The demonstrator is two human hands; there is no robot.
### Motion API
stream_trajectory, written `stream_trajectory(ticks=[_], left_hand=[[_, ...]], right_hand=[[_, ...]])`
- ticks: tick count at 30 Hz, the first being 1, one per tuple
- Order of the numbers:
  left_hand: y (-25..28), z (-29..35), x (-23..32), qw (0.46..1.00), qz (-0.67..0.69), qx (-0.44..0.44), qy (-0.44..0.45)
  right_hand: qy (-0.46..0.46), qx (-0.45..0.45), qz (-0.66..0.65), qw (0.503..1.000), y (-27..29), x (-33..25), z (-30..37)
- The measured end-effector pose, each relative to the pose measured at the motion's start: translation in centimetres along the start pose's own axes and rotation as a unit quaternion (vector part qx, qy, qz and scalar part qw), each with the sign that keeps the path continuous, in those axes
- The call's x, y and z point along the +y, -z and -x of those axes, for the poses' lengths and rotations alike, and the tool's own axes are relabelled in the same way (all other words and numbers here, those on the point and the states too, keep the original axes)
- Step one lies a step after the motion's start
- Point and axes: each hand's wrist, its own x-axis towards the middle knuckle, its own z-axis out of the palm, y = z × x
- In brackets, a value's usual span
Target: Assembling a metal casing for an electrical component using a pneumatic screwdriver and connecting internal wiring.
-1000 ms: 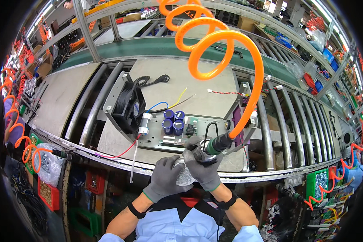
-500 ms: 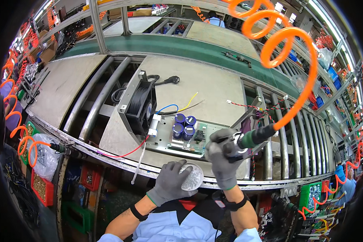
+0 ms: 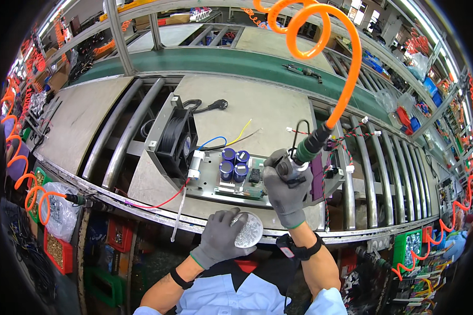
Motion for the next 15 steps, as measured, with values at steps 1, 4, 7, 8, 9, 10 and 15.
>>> stream_trajectory(ticks=[1, 4, 7, 8, 9, 10, 15], left_hand=[[-0.1, 0.0, 0.0, 1.0, 0.0, -0.003, -0.003], [-0.1, -0.2, 0.2, 1.0, 0.002, 0.02, -0.003], [-0.3, 0.0, 0.0, 0.999, -0.002, 0.037, -0.009], [-0.4, 0.0, 0.0, 0.999, -0.005, 0.037, -0.011], [-0.5, 0.0, -0.1, 0.998, 0.008, 0.053, -0.018], [-0.6, 0.2, 0.0, 0.997, 0.022, 0.066, -0.021], [-0.2, -0.2, 0.3, 0.997, 0.005, 0.065, -0.032]], right_hand=[[0.0, 0.005, 0.0, 1.0, 0.1, 0.1, -0.1], [0.031, 0.026, -0.049, 0.998, -0.3, 0.4, -0.3], [0.008, 0.013, -0.005, 1.0, -0.1, 0.2, -0.2], [0.01, 0.015, -0.008, 1.0, -0.1, -0.1, 0.2], [0.027, 0.018, -0.024, 0.999, 0.0, -0.5, 0.9], [0.041, 0.021, -0.04, 0.998, -0.1, -1.4, 1.8], [-0.015, -0.032, -0.087, 0.996, -0.1, -2.2, 4.6]])
